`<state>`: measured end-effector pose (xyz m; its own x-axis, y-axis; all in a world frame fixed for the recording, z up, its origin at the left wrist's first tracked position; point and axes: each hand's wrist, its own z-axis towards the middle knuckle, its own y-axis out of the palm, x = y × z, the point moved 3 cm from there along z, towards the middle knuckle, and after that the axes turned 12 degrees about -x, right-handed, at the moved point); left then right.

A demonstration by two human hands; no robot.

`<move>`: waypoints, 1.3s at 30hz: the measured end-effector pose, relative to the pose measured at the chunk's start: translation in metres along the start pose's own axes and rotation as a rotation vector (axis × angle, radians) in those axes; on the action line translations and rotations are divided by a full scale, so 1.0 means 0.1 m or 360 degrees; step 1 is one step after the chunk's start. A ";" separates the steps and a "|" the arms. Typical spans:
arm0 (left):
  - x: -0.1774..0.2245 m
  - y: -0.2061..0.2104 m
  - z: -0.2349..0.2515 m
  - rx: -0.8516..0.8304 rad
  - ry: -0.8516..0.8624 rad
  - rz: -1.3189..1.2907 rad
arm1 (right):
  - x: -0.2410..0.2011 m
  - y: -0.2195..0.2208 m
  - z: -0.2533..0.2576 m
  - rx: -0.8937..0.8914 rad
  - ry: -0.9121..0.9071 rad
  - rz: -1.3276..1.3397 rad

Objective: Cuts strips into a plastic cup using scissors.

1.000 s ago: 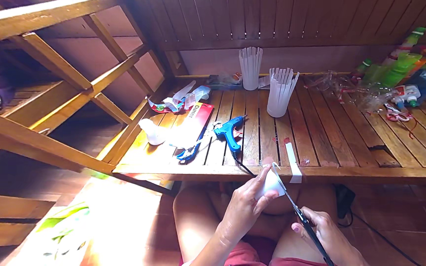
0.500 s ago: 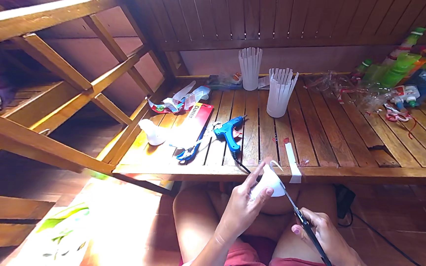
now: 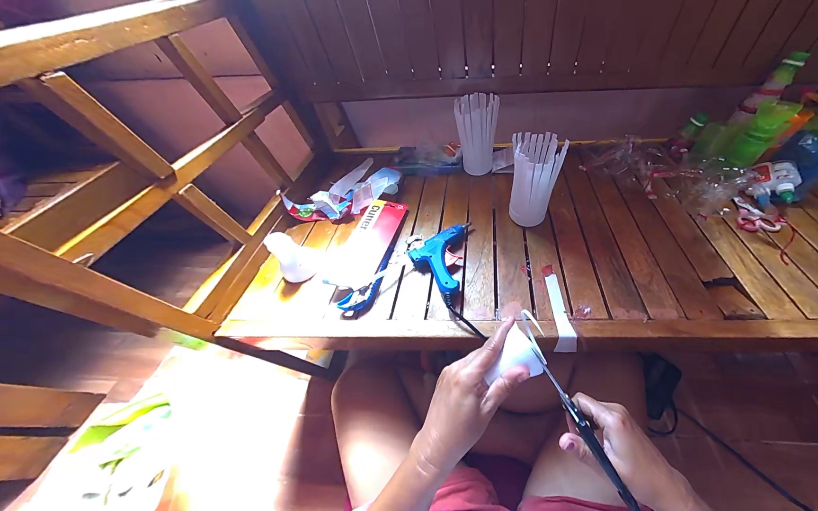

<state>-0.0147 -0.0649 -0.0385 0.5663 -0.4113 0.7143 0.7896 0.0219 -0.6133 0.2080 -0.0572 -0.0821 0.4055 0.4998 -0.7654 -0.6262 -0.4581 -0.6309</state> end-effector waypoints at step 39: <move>0.00 0.04 0.00 -0.0024 0.0014 0.0008 | 0.01 -0.01 -0.03 -0.0069 0.0050 -0.0102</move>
<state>-0.0112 -0.0646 -0.0407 0.5681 -0.4194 0.7081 0.7830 0.0105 -0.6219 0.2107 -0.0585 -0.0828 0.4650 0.5062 -0.7263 -0.5692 -0.4574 -0.6832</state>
